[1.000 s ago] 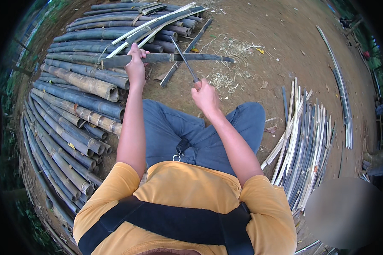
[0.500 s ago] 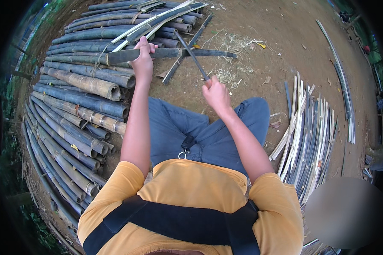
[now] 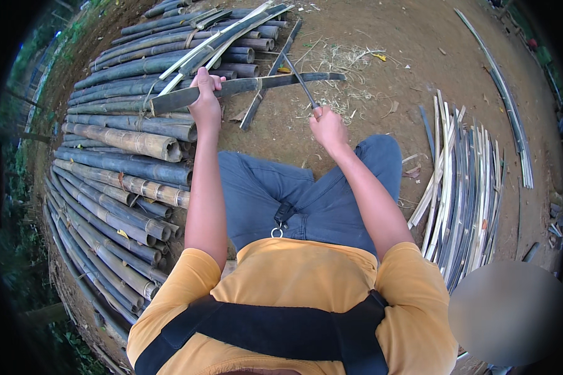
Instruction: The person whittles and scrapes a strip of bamboo using a knife while sitting on the ground near a pile of bamboo stalks.
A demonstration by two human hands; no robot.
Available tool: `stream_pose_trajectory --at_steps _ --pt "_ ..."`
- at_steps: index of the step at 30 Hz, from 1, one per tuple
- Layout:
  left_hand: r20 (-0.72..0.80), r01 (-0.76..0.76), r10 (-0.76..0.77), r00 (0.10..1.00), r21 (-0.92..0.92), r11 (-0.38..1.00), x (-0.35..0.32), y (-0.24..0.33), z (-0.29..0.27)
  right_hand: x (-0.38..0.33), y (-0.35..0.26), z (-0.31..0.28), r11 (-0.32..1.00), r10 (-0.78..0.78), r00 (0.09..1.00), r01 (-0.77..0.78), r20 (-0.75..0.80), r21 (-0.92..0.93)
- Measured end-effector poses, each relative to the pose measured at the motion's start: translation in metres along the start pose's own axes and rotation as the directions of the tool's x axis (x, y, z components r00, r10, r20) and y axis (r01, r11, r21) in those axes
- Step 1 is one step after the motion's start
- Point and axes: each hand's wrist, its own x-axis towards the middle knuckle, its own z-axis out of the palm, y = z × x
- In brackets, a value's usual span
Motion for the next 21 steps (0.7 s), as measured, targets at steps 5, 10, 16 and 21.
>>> stream_pose_trajectory --at_steps 5,10,16,21 --pt "0.013 0.012 -0.012 1.0 -0.022 1.0 0.005 -0.002 -0.004 0.004 0.019 0.021 0.994 -0.082 0.997 0.081 0.011 0.074" --pt "-0.035 0.046 -0.046 0.998 0.006 0.999 0.011 -0.008 -0.007 0.054 0.075 0.04 0.973 0.219 0.975 -0.215 -0.04 0.08" --pt "-0.046 0.007 -0.009 0.999 -0.04 0.999 0.012 -0.01 -0.013 0.03 0.049 0.025 0.984 -0.093 0.991 0.078 0.096 0.157" --pt "-0.11 0.094 -0.099 0.989 -0.051 0.994 0.017 -0.01 -0.012 0.044 0.058 0.043 0.989 0.043 0.998 -0.049 0.046 0.14"
